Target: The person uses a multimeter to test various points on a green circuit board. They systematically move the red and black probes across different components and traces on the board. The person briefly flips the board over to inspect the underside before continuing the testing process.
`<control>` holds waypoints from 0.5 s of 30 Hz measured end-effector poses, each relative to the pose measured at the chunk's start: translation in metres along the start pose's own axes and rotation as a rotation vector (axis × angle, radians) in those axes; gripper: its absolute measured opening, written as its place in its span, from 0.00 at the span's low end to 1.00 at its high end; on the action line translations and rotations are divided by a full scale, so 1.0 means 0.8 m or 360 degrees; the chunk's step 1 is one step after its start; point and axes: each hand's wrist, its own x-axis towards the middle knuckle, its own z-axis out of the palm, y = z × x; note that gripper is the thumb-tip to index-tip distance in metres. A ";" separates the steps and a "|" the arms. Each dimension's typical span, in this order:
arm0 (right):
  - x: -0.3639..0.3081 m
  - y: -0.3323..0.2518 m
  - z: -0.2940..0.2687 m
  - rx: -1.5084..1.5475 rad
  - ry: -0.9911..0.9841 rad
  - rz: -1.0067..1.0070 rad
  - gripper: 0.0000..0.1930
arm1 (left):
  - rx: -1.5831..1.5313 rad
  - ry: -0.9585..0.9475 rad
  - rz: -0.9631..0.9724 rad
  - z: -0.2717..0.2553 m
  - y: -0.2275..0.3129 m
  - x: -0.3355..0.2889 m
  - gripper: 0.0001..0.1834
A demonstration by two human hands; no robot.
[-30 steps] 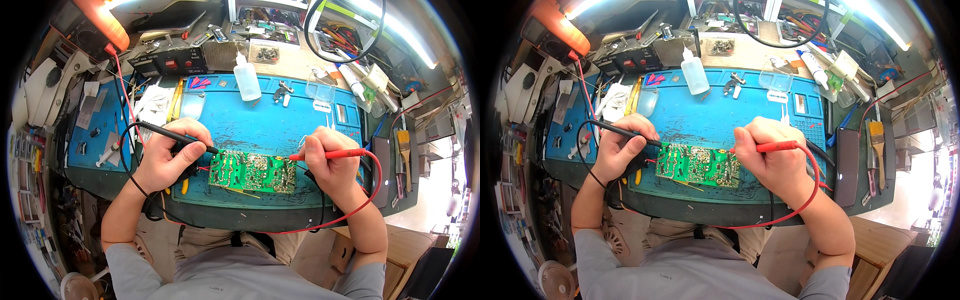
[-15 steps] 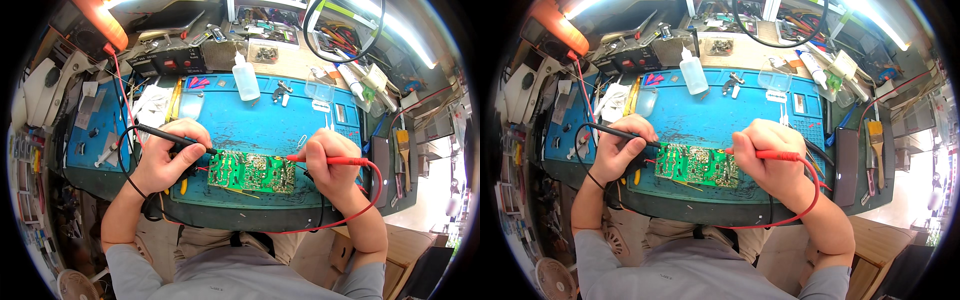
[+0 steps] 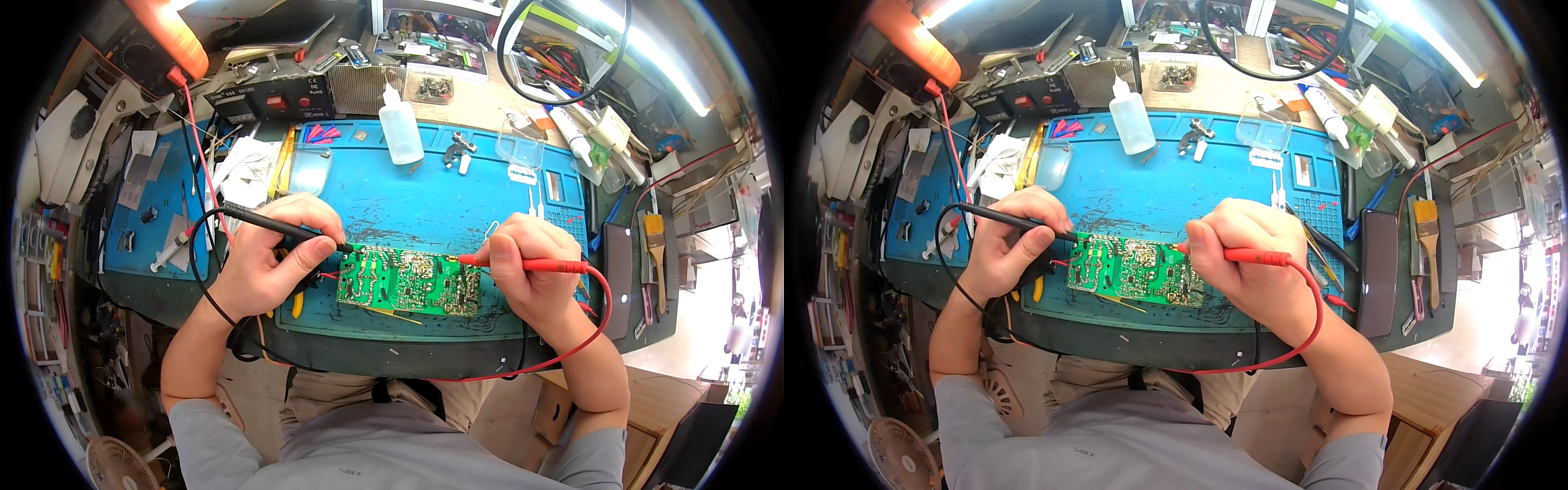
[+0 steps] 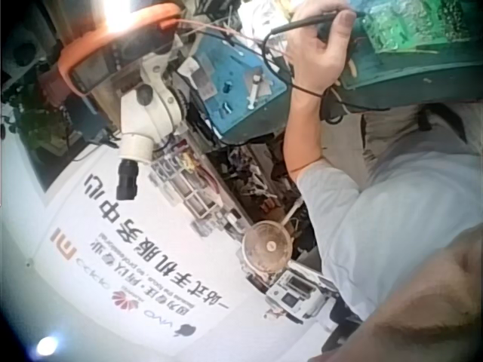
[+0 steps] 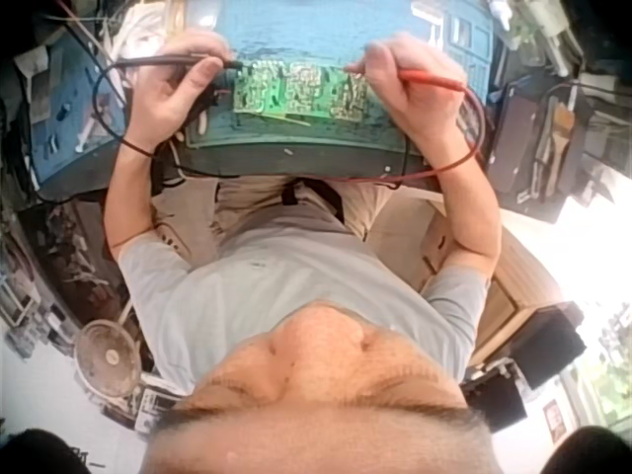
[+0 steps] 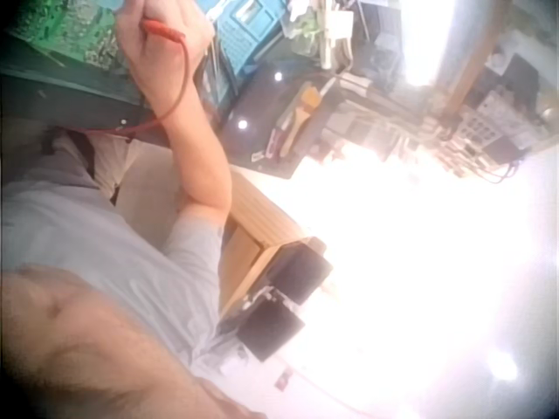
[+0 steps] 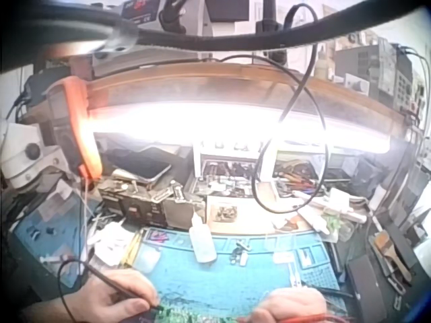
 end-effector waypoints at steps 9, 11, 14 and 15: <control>0.002 -0.007 -0.001 -0.0125 -0.0045 0.0069 0.15 | -0.0015 -0.0011 0.0043 0.000 -0.001 -0.002 0.06; 0.000 -0.006 -0.004 -0.0159 -0.0081 0.0077 0.16 | 0.0050 0.0014 0.0101 -0.001 0.002 -0.001 0.05; -0.004 -0.003 -0.006 -0.0135 -0.0083 0.0101 0.17 | 0.0126 -0.0022 0.0163 -0.003 0.007 0.004 0.04; -0.004 -0.003 -0.005 -0.0127 -0.0082 0.0122 0.17 | 0.0120 -0.0051 0.0110 -0.006 0.008 0.003 0.05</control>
